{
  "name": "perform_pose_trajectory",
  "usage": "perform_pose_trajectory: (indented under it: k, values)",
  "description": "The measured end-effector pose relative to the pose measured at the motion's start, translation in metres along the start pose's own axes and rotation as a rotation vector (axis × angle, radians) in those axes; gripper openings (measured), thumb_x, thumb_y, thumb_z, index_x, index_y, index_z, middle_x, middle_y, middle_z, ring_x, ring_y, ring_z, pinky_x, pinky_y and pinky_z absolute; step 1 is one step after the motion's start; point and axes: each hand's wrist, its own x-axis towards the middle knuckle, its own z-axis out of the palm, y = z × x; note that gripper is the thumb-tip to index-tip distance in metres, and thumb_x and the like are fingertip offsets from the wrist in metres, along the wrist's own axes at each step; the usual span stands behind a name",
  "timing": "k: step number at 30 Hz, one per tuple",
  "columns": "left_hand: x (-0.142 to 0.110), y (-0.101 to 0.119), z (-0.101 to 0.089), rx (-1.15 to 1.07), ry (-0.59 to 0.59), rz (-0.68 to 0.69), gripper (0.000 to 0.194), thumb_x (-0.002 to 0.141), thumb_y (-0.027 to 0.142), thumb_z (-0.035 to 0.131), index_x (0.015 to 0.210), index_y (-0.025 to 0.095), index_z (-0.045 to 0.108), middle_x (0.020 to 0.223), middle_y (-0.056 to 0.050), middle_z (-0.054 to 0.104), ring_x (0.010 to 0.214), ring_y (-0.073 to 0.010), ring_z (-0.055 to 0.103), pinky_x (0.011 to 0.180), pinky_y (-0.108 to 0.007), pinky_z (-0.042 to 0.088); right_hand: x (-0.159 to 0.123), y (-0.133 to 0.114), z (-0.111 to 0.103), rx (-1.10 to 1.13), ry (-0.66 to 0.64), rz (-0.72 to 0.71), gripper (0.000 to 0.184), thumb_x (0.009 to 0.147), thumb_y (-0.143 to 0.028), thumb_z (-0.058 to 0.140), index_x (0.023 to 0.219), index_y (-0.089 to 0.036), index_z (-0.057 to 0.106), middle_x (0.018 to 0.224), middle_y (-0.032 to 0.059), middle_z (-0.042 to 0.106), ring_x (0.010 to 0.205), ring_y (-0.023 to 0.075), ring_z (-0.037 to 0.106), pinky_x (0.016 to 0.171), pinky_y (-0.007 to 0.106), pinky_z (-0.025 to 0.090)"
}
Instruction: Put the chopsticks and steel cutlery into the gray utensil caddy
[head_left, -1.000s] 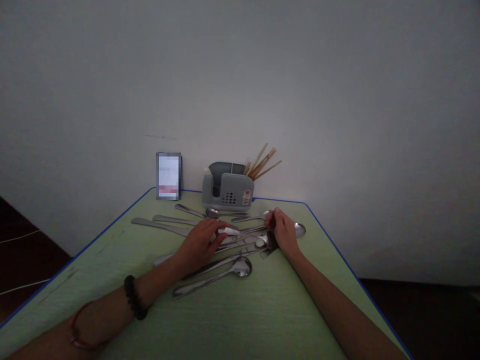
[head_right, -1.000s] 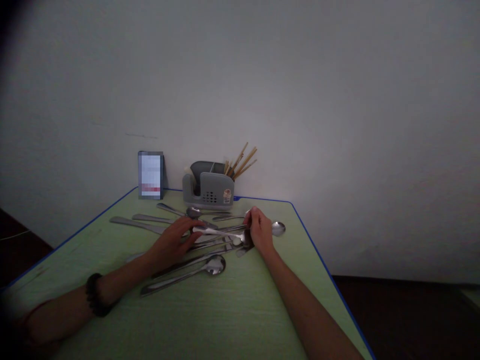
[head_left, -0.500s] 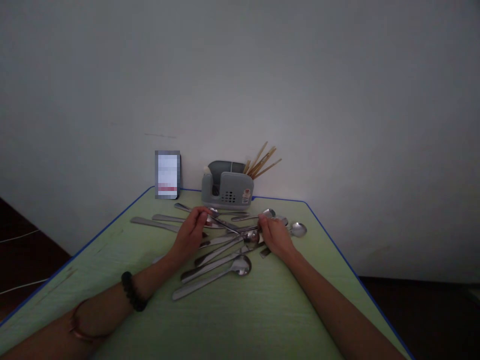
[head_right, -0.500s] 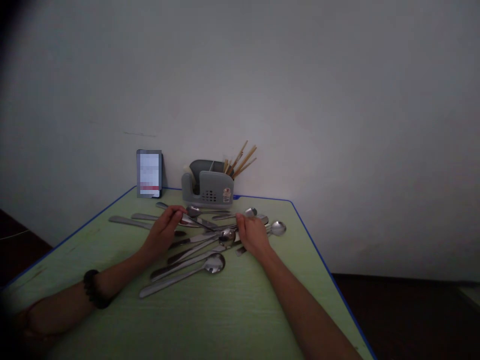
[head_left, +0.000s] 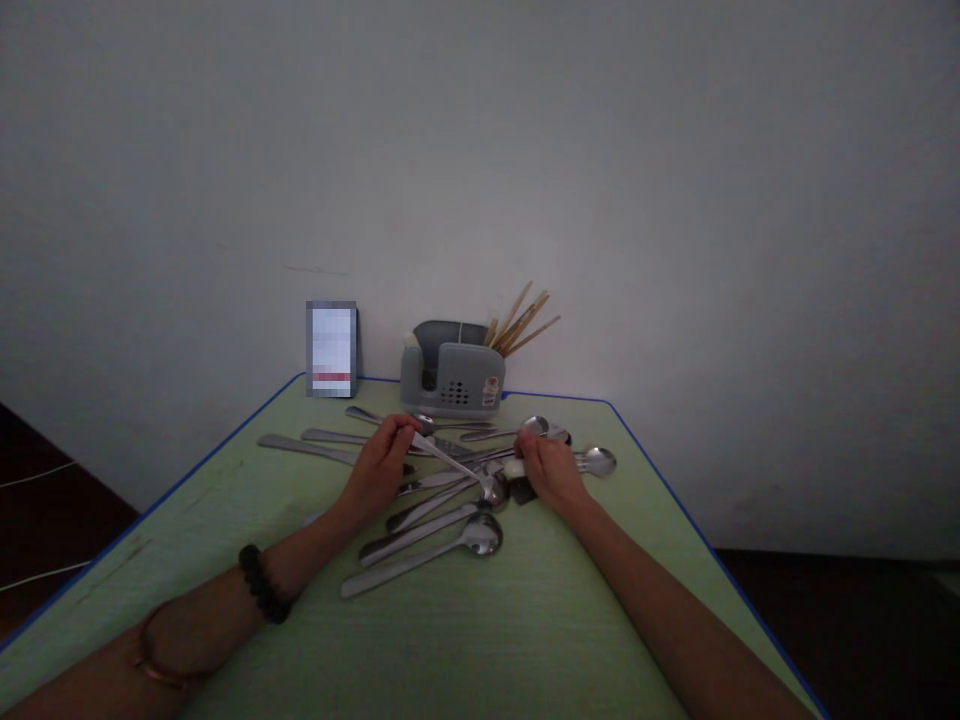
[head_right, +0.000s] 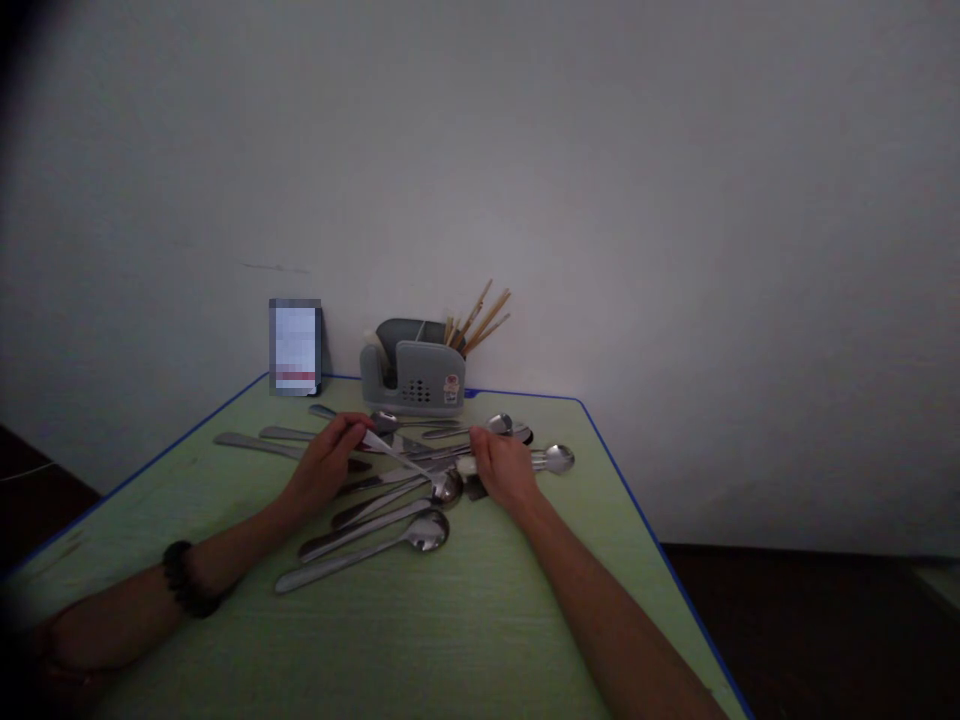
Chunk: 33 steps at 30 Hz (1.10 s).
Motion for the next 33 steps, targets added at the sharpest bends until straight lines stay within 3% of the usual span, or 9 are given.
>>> perform_pose_trajectory:
  k: [9, 15, 18, 21, 23, 29, 33]
  values:
    - [0.002, -0.004, -0.001, 0.136, -0.084, 0.078, 0.016, 0.079, 0.031, 0.045, 0.084, 0.02, 0.056, 0.078, 0.001, 0.059, 0.069, -0.0144, 0.054, 0.067, -0.027, 0.045, 0.0, -0.002, -0.001, 0.007, 0.036, -0.116, 0.044, 0.098, -0.032, 0.024, 0.079, -0.017, 0.061, 0.073, 0.0062, 0.068, 0.067, 0.0171, 0.062, 0.064, 0.026, 0.04]
    - [0.002, -0.007, -0.001, 0.242, -0.162, 0.154, 0.015, 0.077, 0.023, 0.043, 0.083, 0.019, 0.057, 0.083, -0.002, 0.06, 0.075, -0.0165, 0.057, 0.067, -0.028, 0.048, -0.001, -0.002, 0.003, -0.012, 0.031, -0.147, 0.037, 0.097, -0.033, 0.03, 0.086, -0.018, 0.062, 0.076, 0.0052, 0.068, 0.07, 0.0163, 0.062, 0.065, 0.025, 0.041]
    - [-0.001, -0.011, 0.001, 0.352, -0.248, 0.318, 0.017, 0.081, 0.021, 0.043, 0.087, 0.018, 0.059, 0.092, -0.005, 0.062, 0.087, -0.018, 0.058, 0.079, -0.033, 0.049, -0.002, -0.003, 0.004, -0.03, 0.051, -0.222, 0.038, 0.097, -0.036, 0.031, 0.088, -0.018, 0.063, 0.08, 0.0062, 0.068, 0.073, 0.0161, 0.062, 0.067, 0.025, 0.043]
    - [-0.007, -0.012, 0.004, 0.535, -0.361, 0.529, 0.021, 0.087, 0.024, 0.045, 0.098, 0.019, 0.062, 0.111, -0.008, 0.06, 0.106, -0.021, 0.054, 0.096, -0.04, 0.041, -0.004, -0.006, 0.004, -0.011, 0.064, -0.286, 0.04, 0.097, -0.035, 0.028, 0.095, -0.017, 0.064, 0.093, 0.0076, 0.068, 0.081, 0.0158, 0.063, 0.071, 0.025, 0.045]
    - [-0.011, -0.013, 0.005, 0.64, -0.401, 0.584, 0.026, 0.089, 0.028, 0.044, 0.108, 0.02, 0.06, 0.121, -0.008, 0.058, 0.114, -0.0224, 0.05, 0.1, -0.042, 0.038, -0.004, -0.008, 0.003, 0.006, 0.049, -0.275, 0.04, 0.098, -0.034, 0.027, 0.101, -0.017, 0.063, 0.102, 0.008, 0.067, 0.088, 0.016, 0.063, 0.077, 0.025, 0.046]
    - [-0.013, -0.015, 0.004, 0.813, -0.44, 0.587, 0.036, 0.093, 0.035, 0.039, 0.124, 0.024, 0.054, 0.137, -0.007, 0.047, 0.128, -0.0236, 0.038, 0.107, -0.044, 0.03, -0.002, -0.011, -0.001, -0.043, -0.074, -0.14, 0.044, 0.098, -0.036, 0.025, 0.109, -0.018, 0.063, 0.112, 0.0069, 0.066, 0.098, 0.0173, 0.063, 0.084, 0.027, 0.046]
    - [-0.012, -0.017, 0.003, 0.892, -0.494, 0.556, 0.044, 0.093, 0.044, 0.035, 0.132, 0.028, 0.046, 0.147, -0.007, 0.034, 0.134, -0.0252, 0.03, 0.109, -0.046, 0.026, -0.003, -0.013, -0.003, -0.13, -0.058, -0.132, 0.047, 0.097, -0.038, 0.023, 0.11, -0.02, 0.064, 0.119, 0.0065, 0.062, 0.098, 0.019, 0.063, 0.081, 0.028, 0.047]
